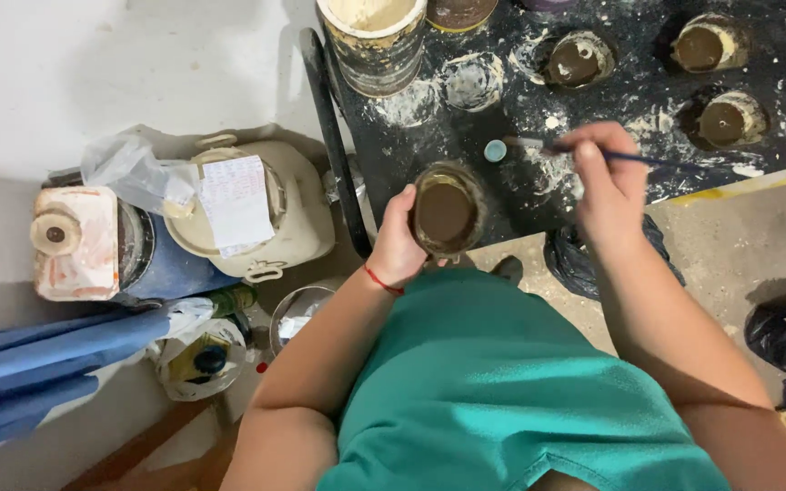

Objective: Applying a liquid coating to the interior surfaces of dental molds using a small brush at a laboratory bench.

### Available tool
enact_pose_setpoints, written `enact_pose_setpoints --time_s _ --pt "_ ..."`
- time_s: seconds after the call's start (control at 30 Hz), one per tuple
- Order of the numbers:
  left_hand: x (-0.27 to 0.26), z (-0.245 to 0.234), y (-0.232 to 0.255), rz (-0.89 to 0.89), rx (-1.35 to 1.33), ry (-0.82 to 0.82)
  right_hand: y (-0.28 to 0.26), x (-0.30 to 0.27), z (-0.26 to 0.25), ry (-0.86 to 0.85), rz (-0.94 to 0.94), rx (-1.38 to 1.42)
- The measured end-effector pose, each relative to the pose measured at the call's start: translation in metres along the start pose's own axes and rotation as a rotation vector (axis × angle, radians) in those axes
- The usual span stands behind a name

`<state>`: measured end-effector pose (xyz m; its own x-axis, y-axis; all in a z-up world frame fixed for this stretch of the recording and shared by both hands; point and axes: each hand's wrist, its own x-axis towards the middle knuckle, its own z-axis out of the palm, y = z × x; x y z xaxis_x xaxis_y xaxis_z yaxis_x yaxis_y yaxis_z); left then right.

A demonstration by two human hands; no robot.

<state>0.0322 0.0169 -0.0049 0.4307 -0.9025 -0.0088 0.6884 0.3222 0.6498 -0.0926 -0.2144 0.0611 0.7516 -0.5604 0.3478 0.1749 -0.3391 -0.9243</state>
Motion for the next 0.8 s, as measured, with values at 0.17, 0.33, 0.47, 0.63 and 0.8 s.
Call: enact_pose_setpoints --time_s 0.17,0.33,0.47,0.63,0.8 --pt "-0.011 -0.01 -0.001 0.076 -0.039 0.04 0.046 -0.004 0.009 -0.149 0.025 -0.388" --pt "-0.011 -0.015 -0.002 0.17 -0.077 -0.037 0.073 -0.008 0.014 -0.199 0.007 -0.641" --pt "-0.009 -0.018 -0.004 0.263 0.119 -0.044 0.076 -0.007 0.012 -0.193 -0.072 -0.653" --pt "-0.012 -0.013 0.004 0.282 0.228 -0.004 0.065 -0.006 0.001 -0.176 -0.124 -0.636" --pt "-0.011 -0.013 0.003 0.305 0.288 0.007 0.008 -0.009 -0.002 -0.187 -0.207 -0.267"
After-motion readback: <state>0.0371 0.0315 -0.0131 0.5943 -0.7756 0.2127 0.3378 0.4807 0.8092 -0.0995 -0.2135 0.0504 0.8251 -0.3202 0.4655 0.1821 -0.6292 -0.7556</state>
